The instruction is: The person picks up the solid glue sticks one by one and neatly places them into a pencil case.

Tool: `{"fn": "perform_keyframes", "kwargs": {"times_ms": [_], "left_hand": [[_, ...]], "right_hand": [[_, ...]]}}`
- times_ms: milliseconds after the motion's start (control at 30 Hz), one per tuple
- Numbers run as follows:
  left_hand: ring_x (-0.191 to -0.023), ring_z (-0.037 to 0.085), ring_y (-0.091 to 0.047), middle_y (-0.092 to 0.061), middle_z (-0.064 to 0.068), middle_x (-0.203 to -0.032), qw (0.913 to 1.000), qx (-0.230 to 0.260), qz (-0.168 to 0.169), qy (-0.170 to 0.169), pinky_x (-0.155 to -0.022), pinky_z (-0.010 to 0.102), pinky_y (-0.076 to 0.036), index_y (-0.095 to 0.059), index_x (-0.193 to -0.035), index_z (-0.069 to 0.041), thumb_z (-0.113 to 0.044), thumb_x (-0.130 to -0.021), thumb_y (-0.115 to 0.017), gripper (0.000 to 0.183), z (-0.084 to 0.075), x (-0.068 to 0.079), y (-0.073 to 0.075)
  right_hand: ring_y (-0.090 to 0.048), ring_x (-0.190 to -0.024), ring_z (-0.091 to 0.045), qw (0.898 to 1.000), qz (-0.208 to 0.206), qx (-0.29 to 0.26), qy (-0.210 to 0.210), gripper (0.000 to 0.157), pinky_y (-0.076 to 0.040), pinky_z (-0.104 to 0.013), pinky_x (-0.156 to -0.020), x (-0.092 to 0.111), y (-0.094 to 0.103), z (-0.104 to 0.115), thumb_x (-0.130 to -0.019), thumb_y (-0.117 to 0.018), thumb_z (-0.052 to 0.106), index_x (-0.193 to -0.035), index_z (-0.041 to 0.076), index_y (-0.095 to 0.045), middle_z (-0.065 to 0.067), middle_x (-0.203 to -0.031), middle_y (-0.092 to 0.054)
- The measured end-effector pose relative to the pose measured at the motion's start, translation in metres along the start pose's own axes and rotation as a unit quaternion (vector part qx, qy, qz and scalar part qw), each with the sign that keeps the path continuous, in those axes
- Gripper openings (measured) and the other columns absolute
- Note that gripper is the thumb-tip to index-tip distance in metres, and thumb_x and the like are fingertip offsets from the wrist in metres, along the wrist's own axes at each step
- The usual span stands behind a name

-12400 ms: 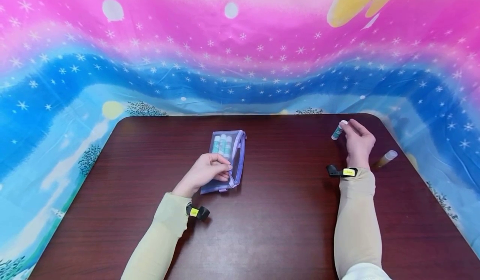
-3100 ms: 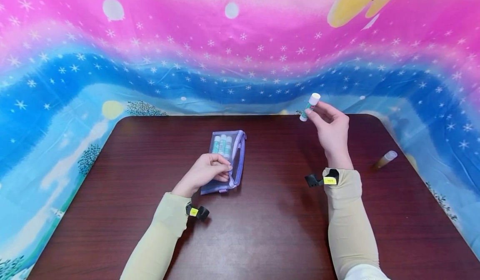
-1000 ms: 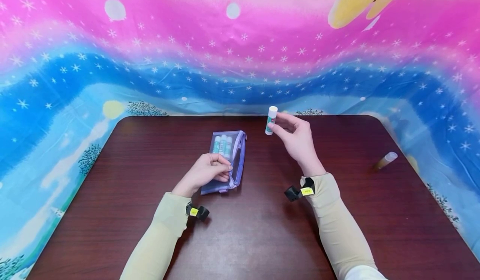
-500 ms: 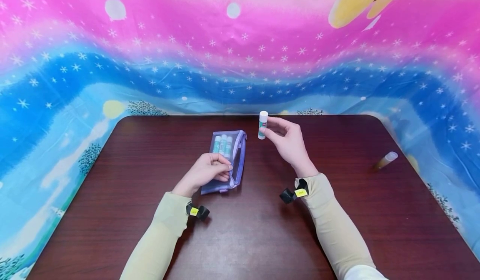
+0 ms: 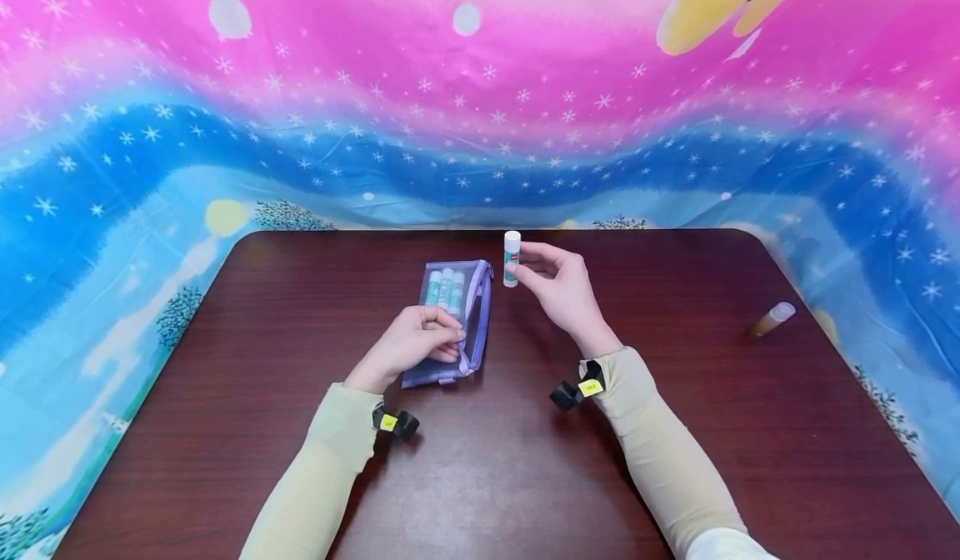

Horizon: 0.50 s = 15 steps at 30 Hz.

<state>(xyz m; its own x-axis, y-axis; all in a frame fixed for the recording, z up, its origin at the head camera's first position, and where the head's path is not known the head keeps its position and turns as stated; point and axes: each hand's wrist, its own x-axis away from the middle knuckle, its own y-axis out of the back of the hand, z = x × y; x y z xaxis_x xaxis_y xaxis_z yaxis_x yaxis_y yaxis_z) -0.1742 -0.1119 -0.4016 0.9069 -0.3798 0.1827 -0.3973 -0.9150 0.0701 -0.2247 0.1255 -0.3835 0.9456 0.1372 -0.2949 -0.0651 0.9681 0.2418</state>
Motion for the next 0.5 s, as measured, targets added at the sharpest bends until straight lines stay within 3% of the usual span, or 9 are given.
{"fn": "perform_keyframes", "kwargs": {"times_ms": [500], "left_hand": [[-0.073,0.034,-0.065,-0.065,0.024,-0.082,1.0,0.0,0.002,0.002,-0.073,0.045,-0.055,-0.059,-0.099,0.014,-0.001,-0.089,-0.062,0.018,-0.01,0.007,-0.001]], "right_hand": [[-0.066,-0.084,-0.016,0.999,0.017,0.015,-0.023,0.037,-0.055,-0.032,-0.074,0.002,-0.015,-0.013,-0.081,-0.075,0.03,-0.115,0.016,-0.067,-0.002,-0.098,-0.068]]}}
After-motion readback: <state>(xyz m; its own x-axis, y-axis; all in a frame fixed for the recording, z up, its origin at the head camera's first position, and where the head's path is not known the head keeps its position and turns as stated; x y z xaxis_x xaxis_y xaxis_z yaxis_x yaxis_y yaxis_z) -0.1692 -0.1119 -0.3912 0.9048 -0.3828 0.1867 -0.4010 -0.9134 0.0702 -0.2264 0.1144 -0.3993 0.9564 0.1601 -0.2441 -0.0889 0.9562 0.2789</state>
